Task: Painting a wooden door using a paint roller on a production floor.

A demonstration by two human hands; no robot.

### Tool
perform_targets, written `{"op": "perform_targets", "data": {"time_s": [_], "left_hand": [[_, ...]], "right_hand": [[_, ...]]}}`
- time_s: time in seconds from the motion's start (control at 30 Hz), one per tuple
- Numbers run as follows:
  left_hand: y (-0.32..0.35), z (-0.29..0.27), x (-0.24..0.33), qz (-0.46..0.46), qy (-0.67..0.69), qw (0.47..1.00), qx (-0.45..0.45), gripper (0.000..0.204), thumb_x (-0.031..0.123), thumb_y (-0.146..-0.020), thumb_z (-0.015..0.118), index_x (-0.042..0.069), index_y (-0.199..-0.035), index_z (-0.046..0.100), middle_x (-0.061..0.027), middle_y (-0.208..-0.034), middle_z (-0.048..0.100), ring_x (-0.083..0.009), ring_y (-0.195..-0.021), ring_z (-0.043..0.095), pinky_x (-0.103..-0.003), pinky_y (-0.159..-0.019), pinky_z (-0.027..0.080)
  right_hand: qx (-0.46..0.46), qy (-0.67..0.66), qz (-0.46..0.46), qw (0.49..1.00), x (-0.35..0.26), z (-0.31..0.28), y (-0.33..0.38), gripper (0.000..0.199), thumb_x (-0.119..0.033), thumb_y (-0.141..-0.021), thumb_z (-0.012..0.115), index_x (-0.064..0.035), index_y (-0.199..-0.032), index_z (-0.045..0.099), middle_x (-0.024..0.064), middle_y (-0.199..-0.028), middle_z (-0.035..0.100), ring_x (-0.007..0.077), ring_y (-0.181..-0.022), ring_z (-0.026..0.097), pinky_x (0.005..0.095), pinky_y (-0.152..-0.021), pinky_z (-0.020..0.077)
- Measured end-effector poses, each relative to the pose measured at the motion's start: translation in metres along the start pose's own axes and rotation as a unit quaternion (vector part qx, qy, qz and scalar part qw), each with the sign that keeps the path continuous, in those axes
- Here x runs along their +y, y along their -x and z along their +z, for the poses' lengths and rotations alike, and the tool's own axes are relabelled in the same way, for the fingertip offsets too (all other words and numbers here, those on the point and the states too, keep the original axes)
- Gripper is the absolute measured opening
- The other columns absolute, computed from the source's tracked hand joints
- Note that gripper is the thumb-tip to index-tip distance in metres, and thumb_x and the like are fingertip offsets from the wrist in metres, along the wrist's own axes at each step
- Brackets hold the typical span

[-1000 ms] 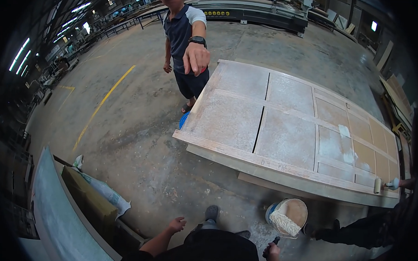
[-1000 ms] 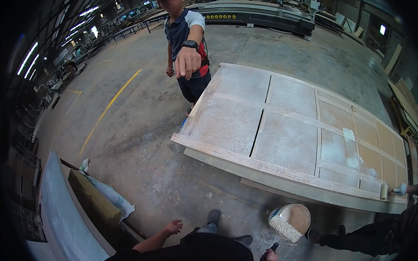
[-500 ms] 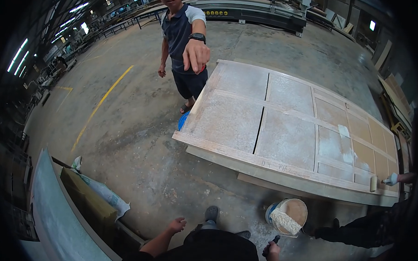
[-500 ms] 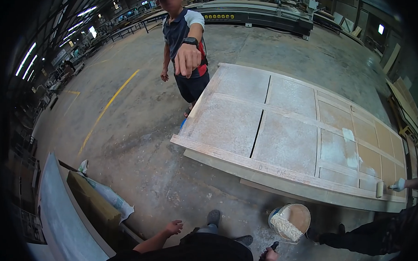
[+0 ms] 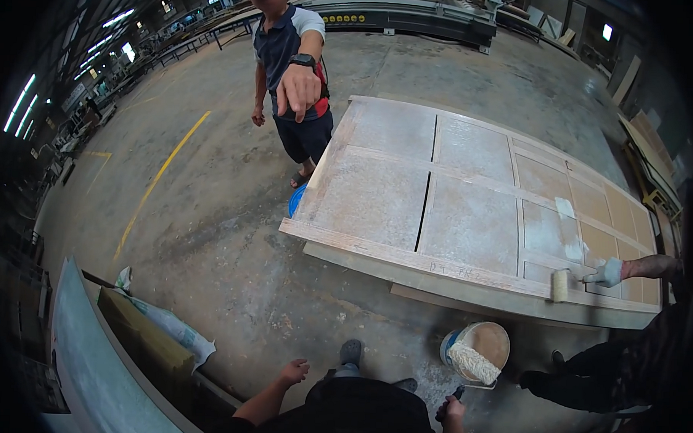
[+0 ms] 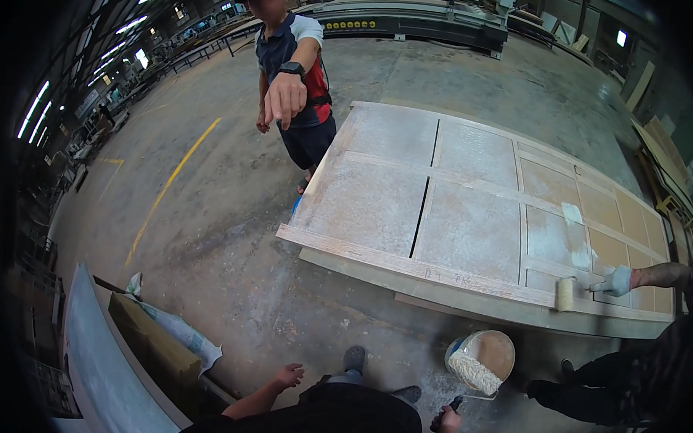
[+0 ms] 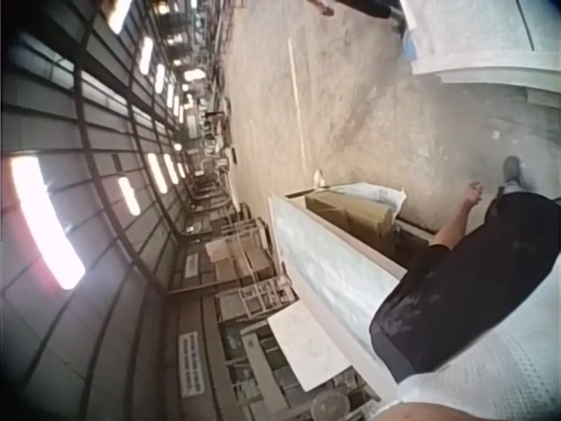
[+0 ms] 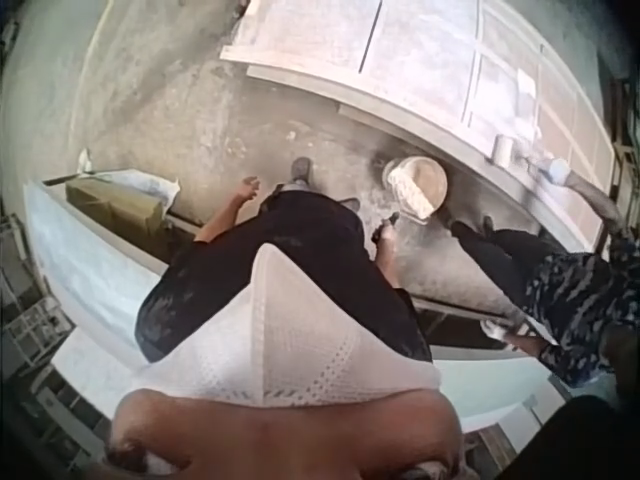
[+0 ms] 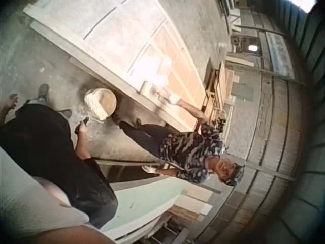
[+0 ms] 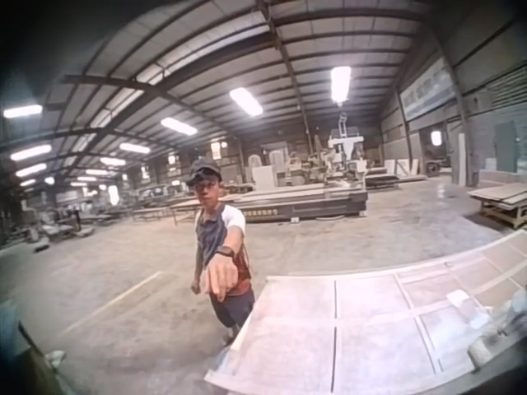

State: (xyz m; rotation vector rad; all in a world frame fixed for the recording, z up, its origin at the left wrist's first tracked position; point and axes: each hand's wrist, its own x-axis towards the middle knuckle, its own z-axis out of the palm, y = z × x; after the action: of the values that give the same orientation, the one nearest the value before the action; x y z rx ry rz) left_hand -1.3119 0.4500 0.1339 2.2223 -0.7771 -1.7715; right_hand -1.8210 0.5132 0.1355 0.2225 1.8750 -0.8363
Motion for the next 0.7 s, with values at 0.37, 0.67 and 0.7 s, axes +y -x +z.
{"op": "perform_targets", "data": {"time_s": [0.37,0.67,0.7], "left_hand": [[0.000,-0.002,0.000,0.013,-0.005,1.000,0.003,0.056,0.033,-0.086,0.060,0.007,-0.134,0.048,-0.0086,-0.092,0.063,-0.0166,-0.069,0.060,-0.031,-0.059,0.050],[0.003,-0.001,-0.001,0.016,-0.006,1.000,-0.002,0.056,0.033,-0.086,0.059,0.006,-0.134,0.048,-0.0086,-0.091,0.063,-0.0165,-0.068,0.060,-0.031,-0.059,0.050],[0.002,0.000,-0.001,0.017,-0.005,1.000,-0.001,0.056,0.033,-0.086,0.059,0.006,-0.134,0.048,-0.0086,-0.091,0.063,-0.0166,-0.068,0.060,-0.031,-0.059,0.050]], "right_hand": [[0.019,0.005,0.022,1.000,-0.001,0.003,0.007,0.027,-0.018,-0.080,0.058,-0.0085,-0.059,0.044,0.0053,-0.048,0.042,0.0207,-0.035,0.044,0.0365,-0.033,0.0361],[0.031,0.005,-0.013,0.999,0.004,0.001,-0.004,0.030,-0.017,-0.080,0.062,-0.0062,-0.057,0.046,0.0073,-0.047,0.045,0.0222,-0.035,0.047,0.0382,-0.033,0.0383],[0.035,0.010,-0.015,0.999,0.003,0.000,-0.004,0.029,-0.016,-0.079,0.062,-0.0058,-0.057,0.047,0.0071,-0.048,0.045,0.0222,-0.035,0.047,0.0384,-0.033,0.0387]]}}
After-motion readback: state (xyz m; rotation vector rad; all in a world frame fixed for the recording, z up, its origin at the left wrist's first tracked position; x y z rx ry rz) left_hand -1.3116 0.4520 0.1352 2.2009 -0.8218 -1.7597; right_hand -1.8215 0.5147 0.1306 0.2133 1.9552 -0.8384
